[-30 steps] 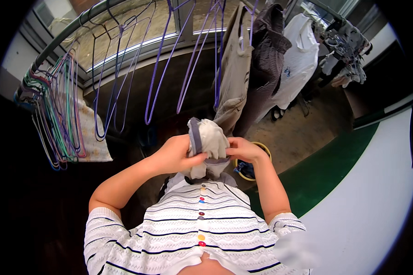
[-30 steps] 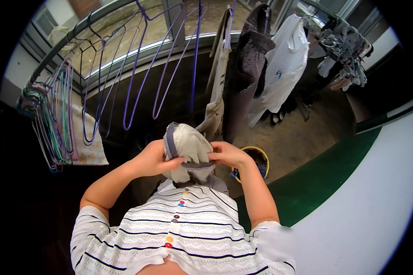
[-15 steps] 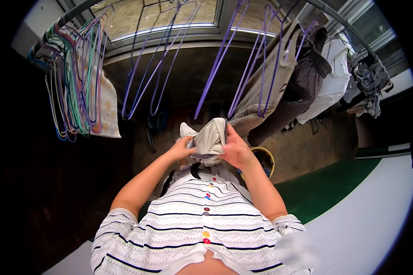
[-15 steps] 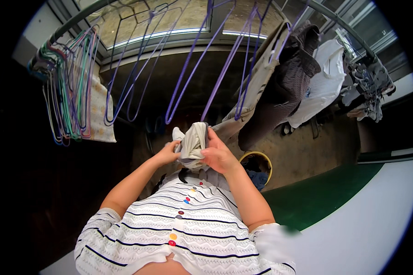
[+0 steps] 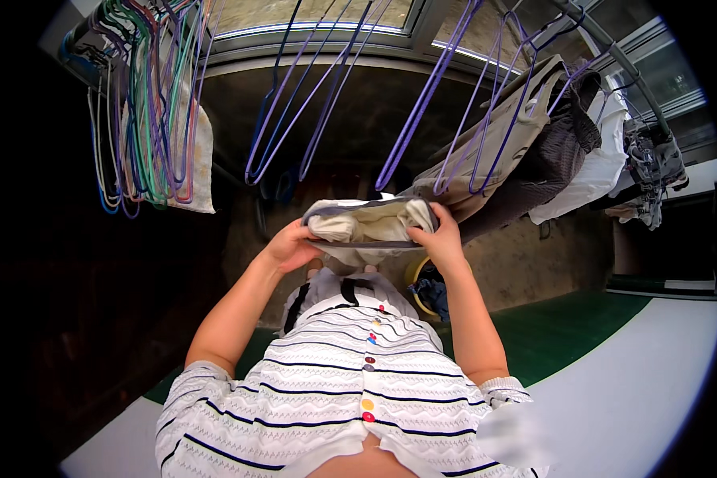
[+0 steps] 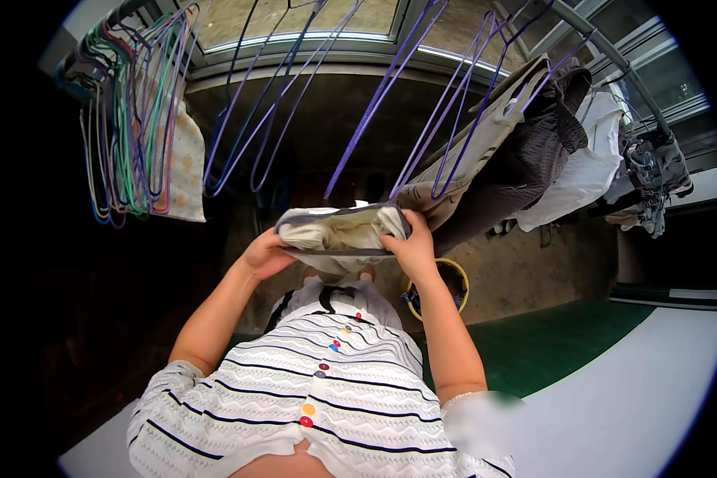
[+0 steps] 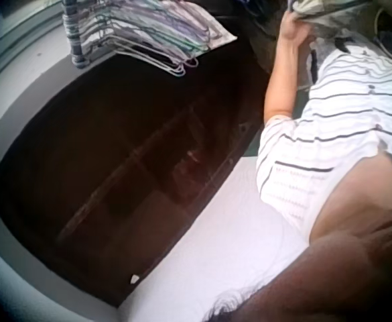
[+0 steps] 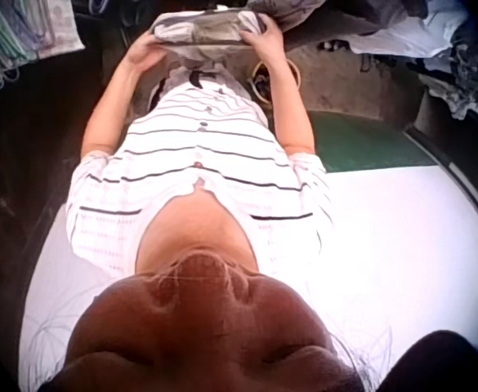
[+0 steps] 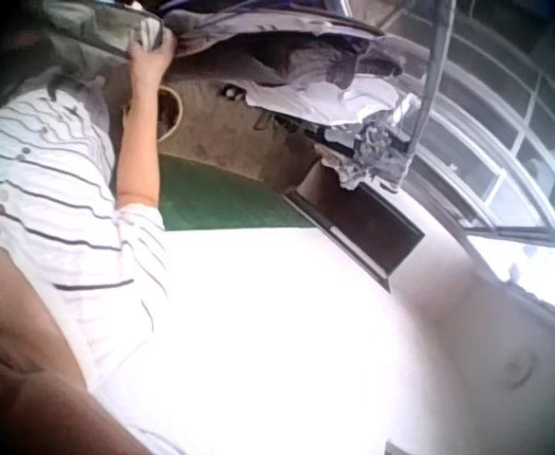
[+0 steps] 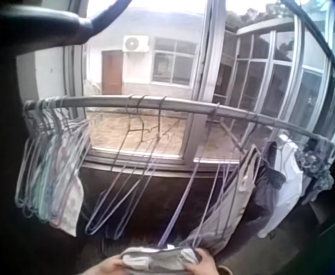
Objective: The person removes various garments from a drying rack and a bucket, then places them onto hangers. They handle items such as a white shirt, dark pants, and a yellow top, arranging them on a metal rack. The person also briefly moves a pile of clothes onto a bed inside the room.
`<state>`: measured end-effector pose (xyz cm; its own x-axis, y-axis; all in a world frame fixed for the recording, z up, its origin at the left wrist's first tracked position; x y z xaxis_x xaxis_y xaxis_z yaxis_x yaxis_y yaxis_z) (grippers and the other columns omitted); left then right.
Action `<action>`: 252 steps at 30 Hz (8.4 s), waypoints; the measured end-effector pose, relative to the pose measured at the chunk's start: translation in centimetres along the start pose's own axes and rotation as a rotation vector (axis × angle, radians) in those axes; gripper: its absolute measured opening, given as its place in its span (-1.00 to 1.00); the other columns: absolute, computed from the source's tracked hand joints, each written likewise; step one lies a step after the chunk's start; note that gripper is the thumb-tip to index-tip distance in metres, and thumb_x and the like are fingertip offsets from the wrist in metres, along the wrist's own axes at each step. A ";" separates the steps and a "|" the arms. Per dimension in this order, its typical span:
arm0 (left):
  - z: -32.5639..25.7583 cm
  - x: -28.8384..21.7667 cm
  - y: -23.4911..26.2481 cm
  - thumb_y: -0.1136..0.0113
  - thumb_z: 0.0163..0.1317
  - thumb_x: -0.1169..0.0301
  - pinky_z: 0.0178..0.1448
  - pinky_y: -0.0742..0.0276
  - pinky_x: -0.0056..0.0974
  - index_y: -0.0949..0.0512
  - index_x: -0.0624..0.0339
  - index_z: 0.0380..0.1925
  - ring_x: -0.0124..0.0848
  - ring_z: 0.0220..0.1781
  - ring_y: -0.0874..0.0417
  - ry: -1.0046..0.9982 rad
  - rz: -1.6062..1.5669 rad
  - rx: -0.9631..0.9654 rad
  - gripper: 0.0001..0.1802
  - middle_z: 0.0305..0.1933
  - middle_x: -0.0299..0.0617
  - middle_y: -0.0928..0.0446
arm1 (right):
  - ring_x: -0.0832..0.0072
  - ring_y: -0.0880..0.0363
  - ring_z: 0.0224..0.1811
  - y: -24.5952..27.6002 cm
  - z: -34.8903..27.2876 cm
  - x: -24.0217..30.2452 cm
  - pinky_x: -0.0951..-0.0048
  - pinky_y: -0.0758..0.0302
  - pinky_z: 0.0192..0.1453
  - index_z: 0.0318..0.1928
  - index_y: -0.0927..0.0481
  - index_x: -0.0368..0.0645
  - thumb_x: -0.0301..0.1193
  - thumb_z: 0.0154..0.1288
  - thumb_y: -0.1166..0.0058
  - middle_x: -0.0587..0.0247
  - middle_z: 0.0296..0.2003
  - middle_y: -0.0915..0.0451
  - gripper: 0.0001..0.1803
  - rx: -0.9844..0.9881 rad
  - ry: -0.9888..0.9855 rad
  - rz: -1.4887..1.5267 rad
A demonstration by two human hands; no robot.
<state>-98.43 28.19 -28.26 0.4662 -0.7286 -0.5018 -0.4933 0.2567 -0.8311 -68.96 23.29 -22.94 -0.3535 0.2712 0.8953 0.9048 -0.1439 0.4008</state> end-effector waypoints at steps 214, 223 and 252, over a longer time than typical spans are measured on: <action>-6.1 -11.8 -0.4 -0.24 -0.06 0.24 -0.34 -0.47 -0.08 -0.60 0.31 -0.49 0.02 -0.45 -0.58 -0.117 1.931 -0.005 -0.69 -0.53 0.08 -0.53 | 0.40 -0.45 -0.50 -5.7 7.9 0.4 0.38 -0.36 -0.34 -0.34 -0.58 -0.30 -0.29 0.30 -0.18 0.18 -0.56 -0.47 -0.73 -0.080 0.183 -0.183; -3.3 -10.2 -0.9 -0.10 0.39 0.09 -0.17 -0.43 -0.29 -0.56 0.32 -0.06 -0.41 -0.08 -0.54 -0.212 1.168 -0.159 -0.55 0.18 -0.11 -0.44 | 0.43 -0.58 -0.11 -13.9 5.2 3.8 0.42 -0.51 0.01 0.22 -0.39 -0.15 -0.30 0.23 -0.30 0.16 -0.03 -0.52 -0.41 0.247 0.185 -0.005; -16.7 -8.5 15.0 -0.11 0.18 0.26 -0.13 -0.54 -0.05 -0.59 0.06 -0.14 0.02 -0.22 -0.65 -0.048 1.515 -0.492 -0.72 -0.28 0.04 -0.63 | 0.10 -0.58 -0.15 -21.5 -3.6 18.8 0.21 -0.53 -0.06 -0.03 -0.60 -0.16 -0.46 0.24 -0.15 0.02 0.00 -0.47 -0.72 0.283 0.644 -0.780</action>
<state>-122.08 27.61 -32.43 -0.6371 0.0205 -0.7705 -0.6761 0.4651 0.5714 -95.93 28.02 -13.99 -0.8467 -0.3763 0.3761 0.3652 0.1031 0.9252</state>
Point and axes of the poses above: each hand's wrist, its own z-axis towards the middle knuckle, its own y-axis out of the back of the hand, x = y × z, the point moved 3 cm from there along z, towards the middle knuckle
